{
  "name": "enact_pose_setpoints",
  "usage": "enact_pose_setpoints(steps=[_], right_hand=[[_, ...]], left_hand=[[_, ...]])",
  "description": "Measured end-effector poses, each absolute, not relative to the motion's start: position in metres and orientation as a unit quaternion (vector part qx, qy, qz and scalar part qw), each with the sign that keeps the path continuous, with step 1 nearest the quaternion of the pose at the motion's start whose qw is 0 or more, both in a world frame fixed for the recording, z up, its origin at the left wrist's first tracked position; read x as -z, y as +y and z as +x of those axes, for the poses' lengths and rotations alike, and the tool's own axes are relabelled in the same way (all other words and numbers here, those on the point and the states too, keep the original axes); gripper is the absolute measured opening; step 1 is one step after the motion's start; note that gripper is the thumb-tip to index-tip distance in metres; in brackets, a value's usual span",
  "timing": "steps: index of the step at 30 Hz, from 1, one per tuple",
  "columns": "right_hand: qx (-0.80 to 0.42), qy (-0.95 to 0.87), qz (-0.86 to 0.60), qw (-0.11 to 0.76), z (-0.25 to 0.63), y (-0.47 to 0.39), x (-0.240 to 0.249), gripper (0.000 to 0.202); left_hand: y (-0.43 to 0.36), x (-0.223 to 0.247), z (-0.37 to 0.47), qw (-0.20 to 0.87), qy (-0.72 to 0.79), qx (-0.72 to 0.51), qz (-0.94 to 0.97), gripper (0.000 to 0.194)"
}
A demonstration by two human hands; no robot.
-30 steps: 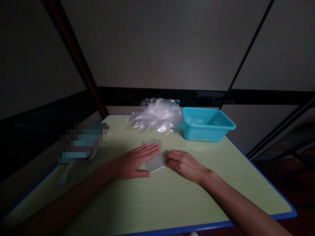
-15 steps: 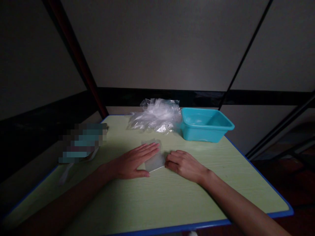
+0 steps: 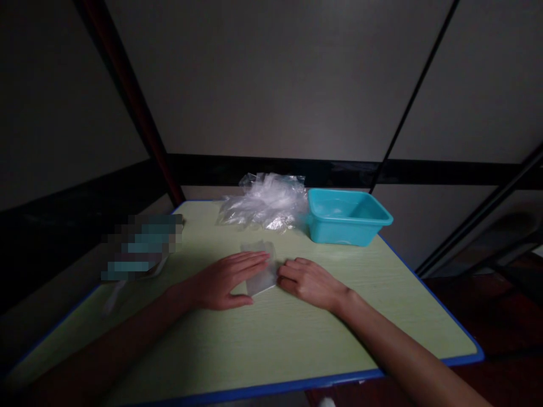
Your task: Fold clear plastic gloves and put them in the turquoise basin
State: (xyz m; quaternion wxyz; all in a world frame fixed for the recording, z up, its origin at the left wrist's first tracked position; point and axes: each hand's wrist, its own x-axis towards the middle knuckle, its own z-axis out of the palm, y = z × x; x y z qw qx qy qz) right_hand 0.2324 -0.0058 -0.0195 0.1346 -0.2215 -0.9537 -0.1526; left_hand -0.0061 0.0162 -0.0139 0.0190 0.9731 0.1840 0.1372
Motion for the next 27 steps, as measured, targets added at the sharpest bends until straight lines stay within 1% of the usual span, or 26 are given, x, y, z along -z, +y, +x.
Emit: enact_pose_setpoints(steps=[4,6,11,14,19,23,27], right_hand=[[0.091,-0.962,-0.210,0.152,0.232,-0.003,0.017,0.022],[0.071,-0.969,-0.190,0.143,0.230,0.000,0.015,0.024],[0.033,-0.982,-0.165,0.084,0.225,0.005,0.010,0.026],[0.005,-0.981,-0.174,0.083,0.225,0.005,0.012,0.026],[-0.079,-0.961,-0.231,0.129,0.228,0.003,0.016,0.024],[-0.141,-0.925,-0.305,0.178,0.225,0.005,0.013,0.016],[-0.203,-0.881,-0.350,0.245,0.213,0.018,0.005,0.008]], left_hand=[[0.009,0.013,-0.011,-0.015,0.189,-0.149,0.970,0.046],[0.004,0.013,-0.016,-0.033,0.199,-0.146,0.969,0.040],[-0.004,0.013,-0.023,-0.051,0.214,-0.157,0.963,0.035],[-0.004,0.013,-0.023,-0.034,0.220,-0.174,0.959,0.037],[-0.002,0.015,-0.023,0.033,0.261,-0.194,0.945,0.042],[-0.004,0.016,-0.020,0.081,0.320,-0.224,0.917,0.045],[-0.003,0.017,-0.007,0.168,0.406,-0.285,0.852,0.028]])
